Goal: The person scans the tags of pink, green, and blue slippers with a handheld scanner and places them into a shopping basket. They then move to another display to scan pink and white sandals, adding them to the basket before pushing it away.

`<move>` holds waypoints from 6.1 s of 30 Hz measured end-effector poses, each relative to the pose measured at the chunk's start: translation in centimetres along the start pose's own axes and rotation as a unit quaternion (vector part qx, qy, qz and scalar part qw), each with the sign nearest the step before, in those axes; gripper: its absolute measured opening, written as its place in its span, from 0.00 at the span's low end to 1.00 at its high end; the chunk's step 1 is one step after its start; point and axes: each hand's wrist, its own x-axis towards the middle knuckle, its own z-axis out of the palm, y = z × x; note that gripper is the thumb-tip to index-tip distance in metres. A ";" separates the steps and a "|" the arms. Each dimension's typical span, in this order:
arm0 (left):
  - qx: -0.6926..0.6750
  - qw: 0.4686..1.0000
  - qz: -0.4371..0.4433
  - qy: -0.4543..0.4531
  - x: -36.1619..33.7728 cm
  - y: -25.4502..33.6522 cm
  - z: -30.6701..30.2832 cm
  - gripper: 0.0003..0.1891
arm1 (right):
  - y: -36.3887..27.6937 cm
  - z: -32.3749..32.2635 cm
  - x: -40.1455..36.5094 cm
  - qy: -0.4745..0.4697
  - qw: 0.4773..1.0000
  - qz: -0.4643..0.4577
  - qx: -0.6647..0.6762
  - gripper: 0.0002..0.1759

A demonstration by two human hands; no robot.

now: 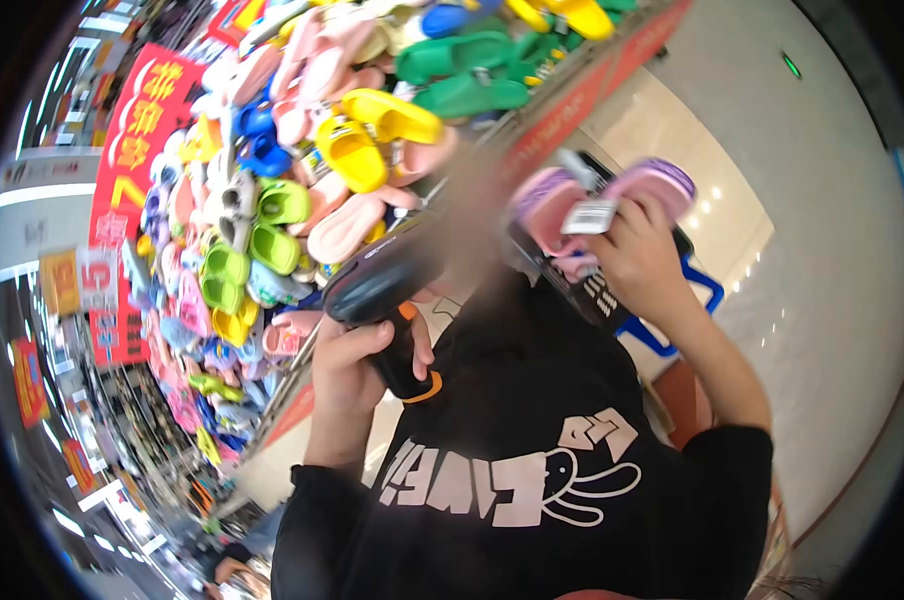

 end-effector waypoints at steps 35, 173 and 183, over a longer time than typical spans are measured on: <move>-0.160 0.915 0.106 0.355 -0.3 7.5 -26.7 0.10 | -15.7 28.6 53.3 -0.060 0.480 0.264 0.835 0.21; 0.663 0.711 -0.195 -0.128 35.6 -23.7 8.8 0.20 | 45.2 8.3 -28.7 0.185 0.469 0.834 0.225 0.14; 0.658 0.687 -0.306 0.042 28.0 -37.6 8.0 0.20 | 47.2 4.8 -18.8 -0.064 0.782 0.583 -0.210 0.15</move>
